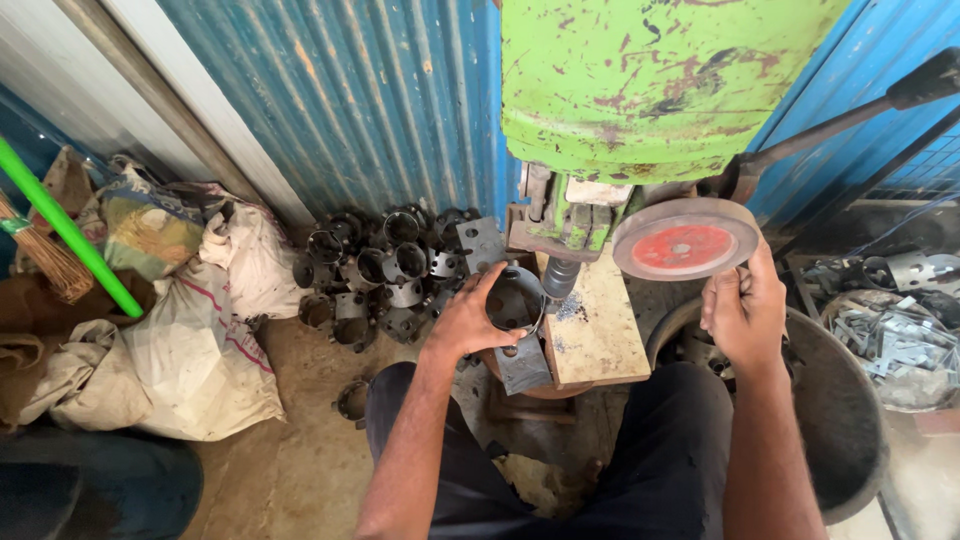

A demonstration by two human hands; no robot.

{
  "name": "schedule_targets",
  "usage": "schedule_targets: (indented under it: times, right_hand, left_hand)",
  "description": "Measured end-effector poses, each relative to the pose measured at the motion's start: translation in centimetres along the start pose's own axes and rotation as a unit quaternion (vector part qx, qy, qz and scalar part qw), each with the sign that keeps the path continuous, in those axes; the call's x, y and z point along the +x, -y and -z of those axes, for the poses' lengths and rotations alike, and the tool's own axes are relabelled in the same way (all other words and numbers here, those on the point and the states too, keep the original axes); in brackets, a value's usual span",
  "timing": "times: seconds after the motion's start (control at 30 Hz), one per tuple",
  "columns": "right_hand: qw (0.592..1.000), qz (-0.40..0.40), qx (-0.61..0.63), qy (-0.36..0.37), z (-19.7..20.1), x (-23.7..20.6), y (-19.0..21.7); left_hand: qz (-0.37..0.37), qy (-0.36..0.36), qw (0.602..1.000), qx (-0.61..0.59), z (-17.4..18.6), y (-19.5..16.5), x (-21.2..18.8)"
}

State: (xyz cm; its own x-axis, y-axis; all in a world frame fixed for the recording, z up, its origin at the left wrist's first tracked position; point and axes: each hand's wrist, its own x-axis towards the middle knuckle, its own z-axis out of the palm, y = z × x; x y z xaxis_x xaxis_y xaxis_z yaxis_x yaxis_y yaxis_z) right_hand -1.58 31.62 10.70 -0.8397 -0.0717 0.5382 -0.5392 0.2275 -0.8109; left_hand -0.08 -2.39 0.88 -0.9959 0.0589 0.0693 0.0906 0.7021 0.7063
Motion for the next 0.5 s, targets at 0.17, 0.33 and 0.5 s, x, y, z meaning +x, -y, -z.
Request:
schedule_targets:
  times: [0.17,0.33,0.5]
  right_hand:
    - [1.0,-0.008,-0.003,-0.007,0.2,-0.2,-1.8]
    - [0.999,0.04,-0.019,-0.007,-0.5,0.4,-2.2]
    - [0.992,-0.124,-0.006,-0.02,1.9,-0.9,3.9]
  left_hand:
    - [-0.013,-0.008,1.0,-0.004,0.1,0.1,0.1]
    - [0.019,0.014,1.0,-0.006,-0.2,0.1,0.2]
    - [0.032,0.018,0.999,0.007,0.0,0.0,0.0]
